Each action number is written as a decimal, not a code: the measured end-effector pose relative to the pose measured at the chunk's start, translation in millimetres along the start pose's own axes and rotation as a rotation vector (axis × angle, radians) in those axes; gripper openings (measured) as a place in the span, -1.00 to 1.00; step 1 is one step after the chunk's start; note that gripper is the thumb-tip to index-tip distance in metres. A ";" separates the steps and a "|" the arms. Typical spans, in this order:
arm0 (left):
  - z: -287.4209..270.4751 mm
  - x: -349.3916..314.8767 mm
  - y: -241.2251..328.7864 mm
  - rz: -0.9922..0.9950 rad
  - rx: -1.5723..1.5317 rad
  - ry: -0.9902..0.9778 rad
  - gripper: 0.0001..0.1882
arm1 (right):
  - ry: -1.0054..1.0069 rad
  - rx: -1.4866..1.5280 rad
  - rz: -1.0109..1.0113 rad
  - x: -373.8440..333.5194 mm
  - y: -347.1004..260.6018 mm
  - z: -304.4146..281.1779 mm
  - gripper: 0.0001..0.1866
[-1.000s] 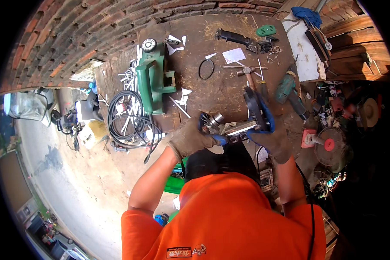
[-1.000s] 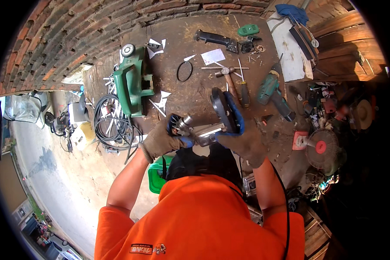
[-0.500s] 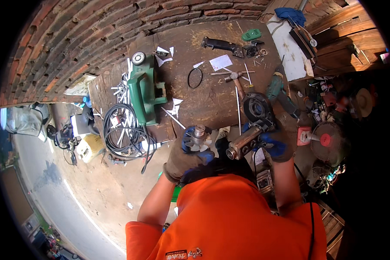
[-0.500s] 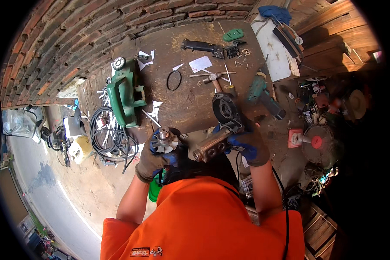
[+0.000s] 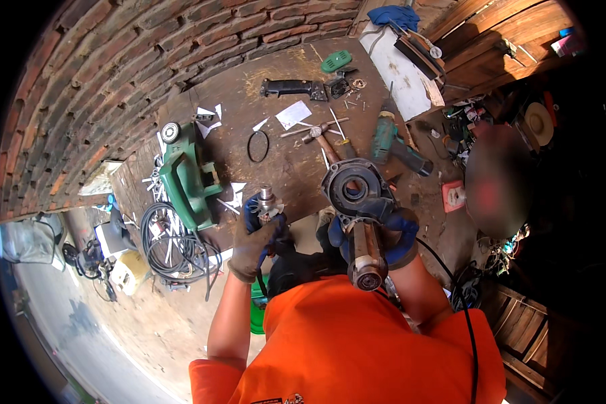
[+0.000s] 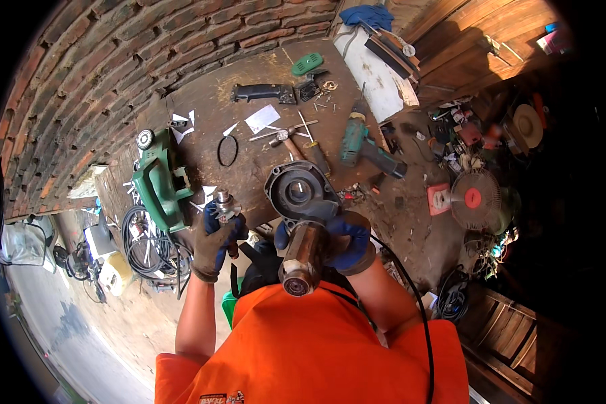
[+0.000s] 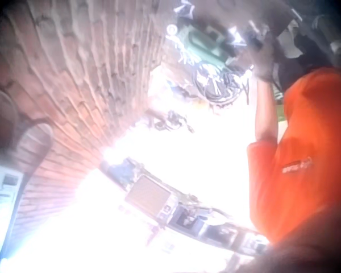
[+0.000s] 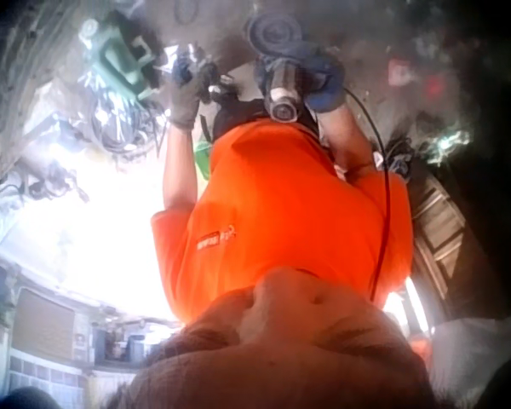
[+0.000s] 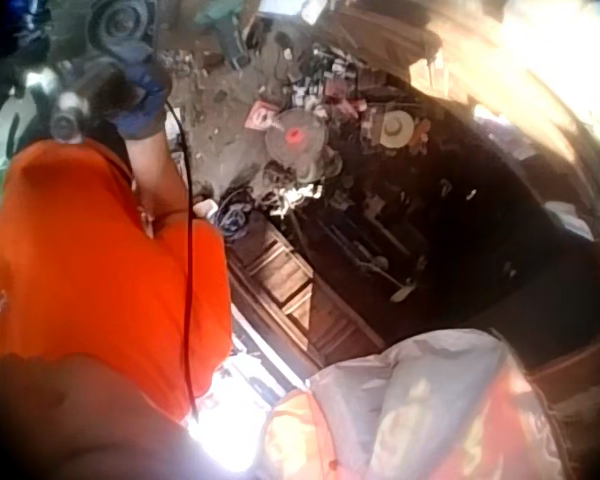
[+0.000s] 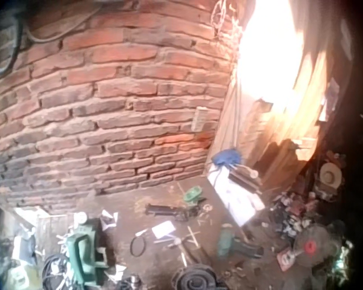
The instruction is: The person assembles a mechanical device on a cluttered workbench. They pick up a green motor housing and two cylindrical metal parts, then use a screwdriver to fasten components together. The person handles various small parts and tools while constructing the device.
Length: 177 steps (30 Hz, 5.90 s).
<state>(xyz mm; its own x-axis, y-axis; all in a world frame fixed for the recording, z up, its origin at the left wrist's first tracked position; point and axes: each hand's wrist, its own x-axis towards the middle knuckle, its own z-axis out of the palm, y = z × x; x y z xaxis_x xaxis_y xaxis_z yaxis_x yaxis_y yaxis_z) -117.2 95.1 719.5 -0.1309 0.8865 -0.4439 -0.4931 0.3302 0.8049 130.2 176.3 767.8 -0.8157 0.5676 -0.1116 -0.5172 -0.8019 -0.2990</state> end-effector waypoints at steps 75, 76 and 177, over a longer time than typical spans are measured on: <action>22.3 -48.4 15.6 0.160 -0.164 -0.321 -0.32 | 0.155 -1.662 -0.136 25.6 3.4 72.5 -0.57; 21.2 -47.1 11.2 0.170 -0.203 -0.330 -0.34 | 0.164 -1.547 -0.138 25.8 4.6 65.9 -0.59; 21.1 -91.6 84.7 -0.089 -0.045 -0.564 -0.08 | 0.207 -0.746 -0.314 -11.4 35.8 -21.5 -0.29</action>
<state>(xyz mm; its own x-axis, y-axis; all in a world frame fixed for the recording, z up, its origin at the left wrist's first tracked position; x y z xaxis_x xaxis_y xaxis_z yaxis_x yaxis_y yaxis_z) -128.8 48.7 836.6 0.3862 0.8957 -0.2204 -0.5190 0.4086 0.7508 126.5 145.1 738.0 -0.5605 0.8253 -0.0680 -0.3461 -0.3080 -0.8862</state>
